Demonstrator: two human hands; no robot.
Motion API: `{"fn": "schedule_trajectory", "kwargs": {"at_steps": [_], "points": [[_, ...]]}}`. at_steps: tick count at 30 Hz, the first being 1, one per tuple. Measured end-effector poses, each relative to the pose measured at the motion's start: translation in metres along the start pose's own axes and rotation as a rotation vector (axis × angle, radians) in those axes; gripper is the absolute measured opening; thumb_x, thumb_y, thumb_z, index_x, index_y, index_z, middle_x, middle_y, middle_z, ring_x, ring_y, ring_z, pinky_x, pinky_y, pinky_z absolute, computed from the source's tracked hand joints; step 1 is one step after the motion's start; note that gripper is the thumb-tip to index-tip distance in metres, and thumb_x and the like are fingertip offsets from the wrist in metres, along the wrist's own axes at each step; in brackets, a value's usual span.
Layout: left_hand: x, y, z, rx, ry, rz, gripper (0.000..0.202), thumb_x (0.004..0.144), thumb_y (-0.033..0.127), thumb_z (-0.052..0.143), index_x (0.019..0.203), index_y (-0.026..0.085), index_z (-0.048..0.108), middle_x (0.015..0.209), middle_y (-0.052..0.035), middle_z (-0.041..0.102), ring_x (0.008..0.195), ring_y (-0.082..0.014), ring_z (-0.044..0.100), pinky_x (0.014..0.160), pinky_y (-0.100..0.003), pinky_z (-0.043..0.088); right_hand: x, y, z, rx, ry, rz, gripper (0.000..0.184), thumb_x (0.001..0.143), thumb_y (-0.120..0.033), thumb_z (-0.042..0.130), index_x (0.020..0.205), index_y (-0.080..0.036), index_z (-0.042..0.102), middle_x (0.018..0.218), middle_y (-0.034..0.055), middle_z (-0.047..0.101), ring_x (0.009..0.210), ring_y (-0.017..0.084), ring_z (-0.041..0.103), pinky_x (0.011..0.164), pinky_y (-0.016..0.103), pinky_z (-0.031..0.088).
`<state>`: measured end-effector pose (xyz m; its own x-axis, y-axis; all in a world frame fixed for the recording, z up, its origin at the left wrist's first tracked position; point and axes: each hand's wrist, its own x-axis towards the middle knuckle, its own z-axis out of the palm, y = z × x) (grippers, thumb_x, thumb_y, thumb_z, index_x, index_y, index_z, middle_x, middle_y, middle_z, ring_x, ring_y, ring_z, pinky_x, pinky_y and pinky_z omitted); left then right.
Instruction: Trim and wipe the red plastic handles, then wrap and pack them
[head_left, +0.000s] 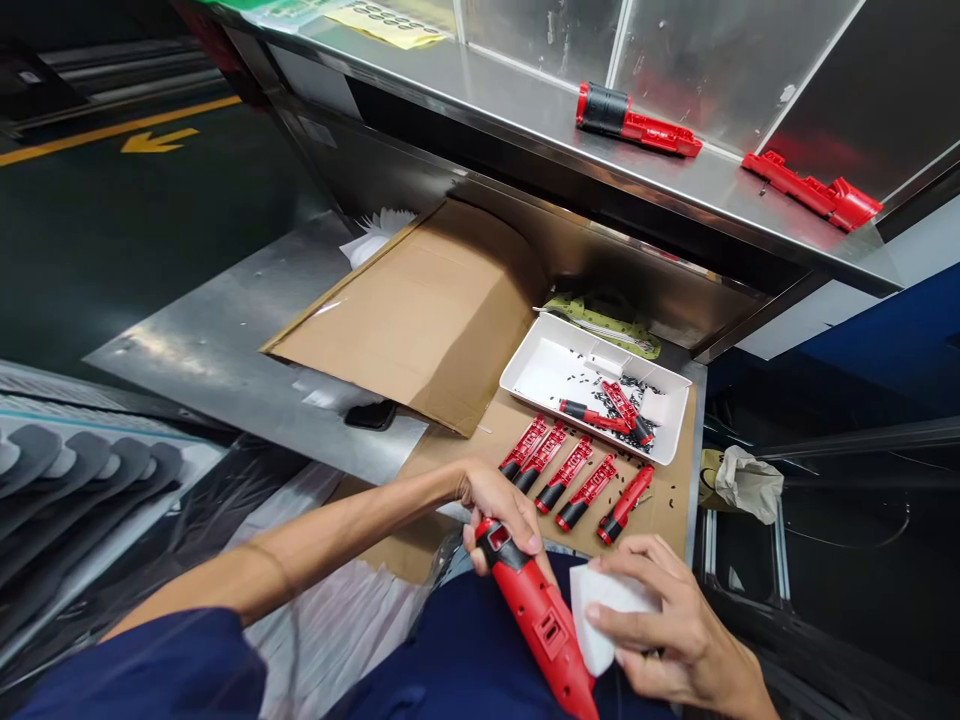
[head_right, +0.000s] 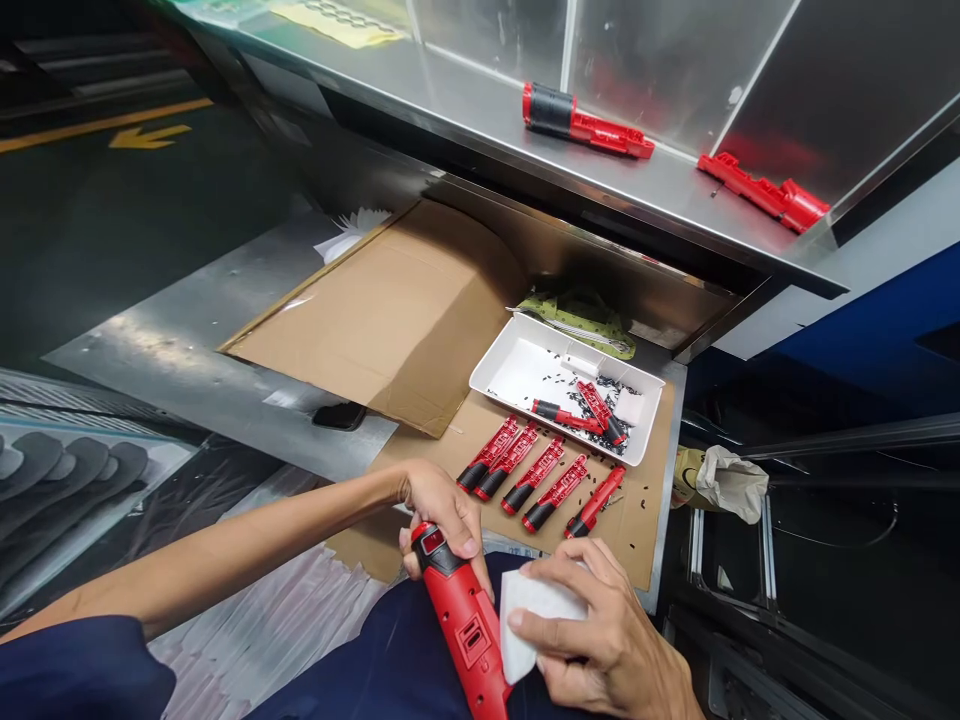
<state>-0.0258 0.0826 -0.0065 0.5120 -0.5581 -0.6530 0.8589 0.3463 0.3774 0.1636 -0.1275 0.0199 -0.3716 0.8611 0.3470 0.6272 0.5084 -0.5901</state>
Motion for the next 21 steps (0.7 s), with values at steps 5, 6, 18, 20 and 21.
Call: {"fn": "schedule_trajectory", "kwargs": {"at_steps": [5,6,18,20,21], "points": [[0.003,-0.004,0.0,-0.096,0.05,-0.033,0.045,0.074,0.017,0.078,0.117,0.023,0.074,0.045,-0.001,0.06,0.022,-0.0137,0.038,0.018,-0.014,0.011,-0.002,0.002,0.001,0.012,-0.045,-0.01,0.055,0.076,-0.007,0.068,0.124,-0.032,0.058,0.126,0.006,0.061,0.105,0.023,0.054,0.086,0.04,0.052],[0.003,-0.004,0.001,-0.116,0.052,-0.036,0.044,0.074,0.017,0.078,0.118,0.024,0.073,0.045,-0.0001,0.059,0.022,-0.0131,0.037,0.019,-0.014,0.011,-0.003,0.002,0.002,0.023,-0.059,0.003,0.057,0.073,-0.003,0.066,0.123,-0.031,0.059,0.126,0.0058,0.061,0.105,0.022,0.054,0.085,0.039,0.052],[-0.005,-0.029,0.012,-0.232,0.382,0.682,0.086,0.079,0.07,0.062,0.148,0.021,0.045,0.054,0.002,0.055,0.034,-0.0032,0.026,0.034,-0.015,0.006,-0.032,0.048,-0.022,-0.425,0.428,0.358,0.041,0.088,-0.019,0.062,0.129,-0.028,0.063,0.13,0.0109,0.059,0.113,0.028,0.057,0.088,0.047,0.053],[0.006,-0.032,0.026,-0.265,0.536,0.79,0.086,0.084,0.07,0.055,0.153,0.022,0.034,0.055,0.0028,0.055,0.036,-0.0037,0.031,0.036,-0.015,0.007,-0.028,0.046,-0.017,-0.454,0.607,0.39,0.042,0.088,-0.02,0.065,0.13,-0.027,0.062,0.132,0.0114,0.056,0.115,0.029,0.056,0.088,0.049,0.053],[0.012,-0.032,0.033,-0.272,0.589,0.83,0.086,0.086,0.07,0.052,0.154,0.021,0.032,0.056,0.0025,0.055,0.037,-0.0044,0.035,0.036,-0.015,0.007,-0.023,0.044,-0.012,-0.458,0.677,0.39,0.043,0.088,-0.02,0.066,0.13,-0.027,0.062,0.133,0.0116,0.055,0.115,0.03,0.056,0.087,0.049,0.053]]}}
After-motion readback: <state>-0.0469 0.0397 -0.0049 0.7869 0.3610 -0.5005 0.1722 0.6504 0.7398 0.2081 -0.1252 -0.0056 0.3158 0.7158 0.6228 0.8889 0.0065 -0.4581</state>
